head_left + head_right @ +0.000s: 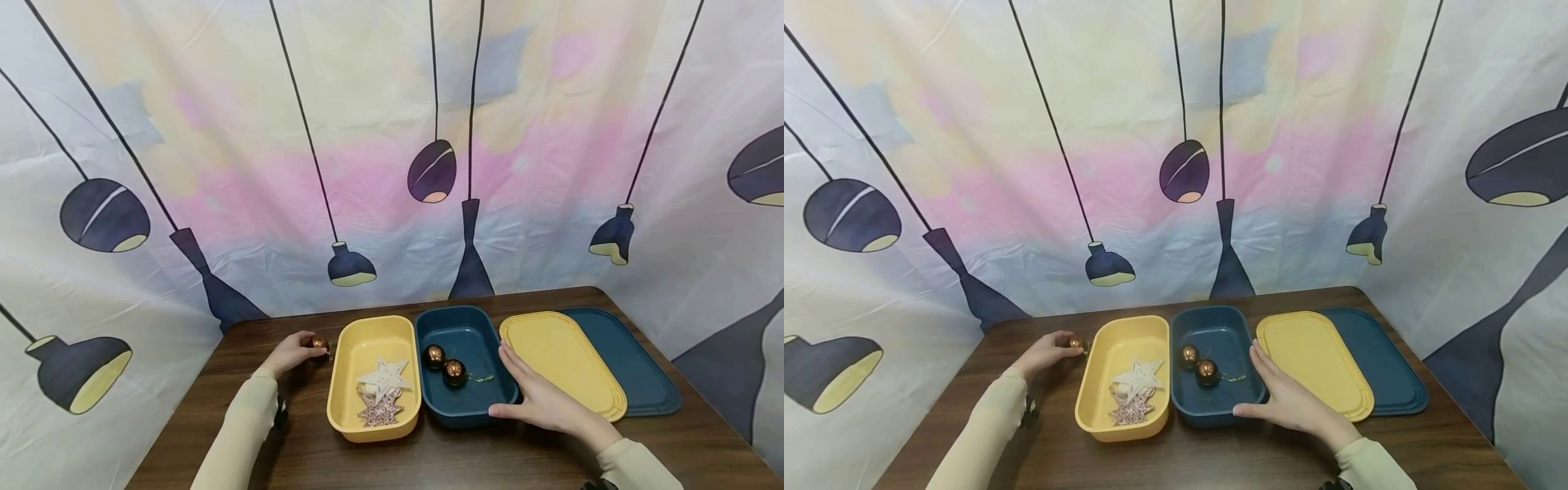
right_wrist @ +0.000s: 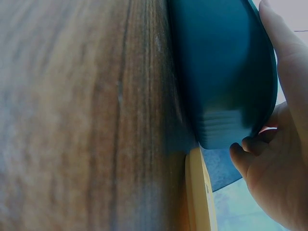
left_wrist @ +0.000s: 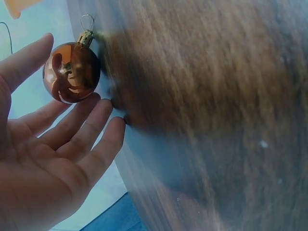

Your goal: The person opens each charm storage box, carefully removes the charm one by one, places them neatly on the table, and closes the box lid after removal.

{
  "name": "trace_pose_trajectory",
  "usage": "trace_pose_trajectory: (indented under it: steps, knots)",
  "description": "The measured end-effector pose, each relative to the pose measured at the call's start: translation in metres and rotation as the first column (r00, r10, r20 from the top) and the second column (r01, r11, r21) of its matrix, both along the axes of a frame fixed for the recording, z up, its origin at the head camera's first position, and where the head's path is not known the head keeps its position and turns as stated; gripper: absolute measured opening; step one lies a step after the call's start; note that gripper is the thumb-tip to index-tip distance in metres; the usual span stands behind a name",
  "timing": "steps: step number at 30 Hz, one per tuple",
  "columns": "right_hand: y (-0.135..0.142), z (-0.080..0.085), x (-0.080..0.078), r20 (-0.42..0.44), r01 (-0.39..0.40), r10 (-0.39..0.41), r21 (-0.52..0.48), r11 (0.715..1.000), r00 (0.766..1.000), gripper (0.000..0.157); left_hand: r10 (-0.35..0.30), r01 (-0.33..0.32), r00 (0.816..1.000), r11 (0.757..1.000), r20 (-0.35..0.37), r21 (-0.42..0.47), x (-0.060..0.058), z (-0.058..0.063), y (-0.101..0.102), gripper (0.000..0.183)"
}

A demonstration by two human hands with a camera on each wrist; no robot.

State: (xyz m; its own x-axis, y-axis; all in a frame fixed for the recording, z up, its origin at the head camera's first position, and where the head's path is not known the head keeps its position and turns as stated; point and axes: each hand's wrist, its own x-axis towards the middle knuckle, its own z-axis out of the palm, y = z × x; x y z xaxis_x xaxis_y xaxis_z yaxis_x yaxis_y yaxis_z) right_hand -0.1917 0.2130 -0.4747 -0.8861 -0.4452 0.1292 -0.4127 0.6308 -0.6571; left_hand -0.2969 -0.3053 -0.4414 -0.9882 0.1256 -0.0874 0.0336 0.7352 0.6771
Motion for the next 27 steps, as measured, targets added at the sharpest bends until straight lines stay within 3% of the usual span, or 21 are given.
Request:
trace_pose_trajectory:
  steps: [6, 17, 22, 27]
  knots:
    - [0.001, 0.000, 0.000, 0.003, 0.001, -0.001, -0.002, 1.000, 1.000, 0.108, 0.038, -0.039, 0.999, 0.999, 0.018, 0.026, -0.002, 0.004, 0.001, 0.073]
    - [0.002, 0.001, 0.001, 0.008, 0.002, -0.002, -0.005, 1.000, 1.000, 0.107, 0.059, -0.063, 0.996, 0.996, 0.065, 0.061, -0.010, 0.024, 0.006, 0.071]
    - [0.001, 0.002, 0.001, 0.007, 0.003, -0.003, -0.003, 1.000, 1.000, 0.107, 0.030, -0.033, 0.998, 0.998, 0.053, 0.047, -0.012, 0.037, 0.009, 0.075]
    - [0.001, 0.002, 0.002, 0.013, -0.002, 0.002, 0.000, 1.000, 1.000, 0.107, -0.020, 0.020, 1.000, 1.000, 0.010, -0.010, -0.012, 0.056, 0.014, 0.073]
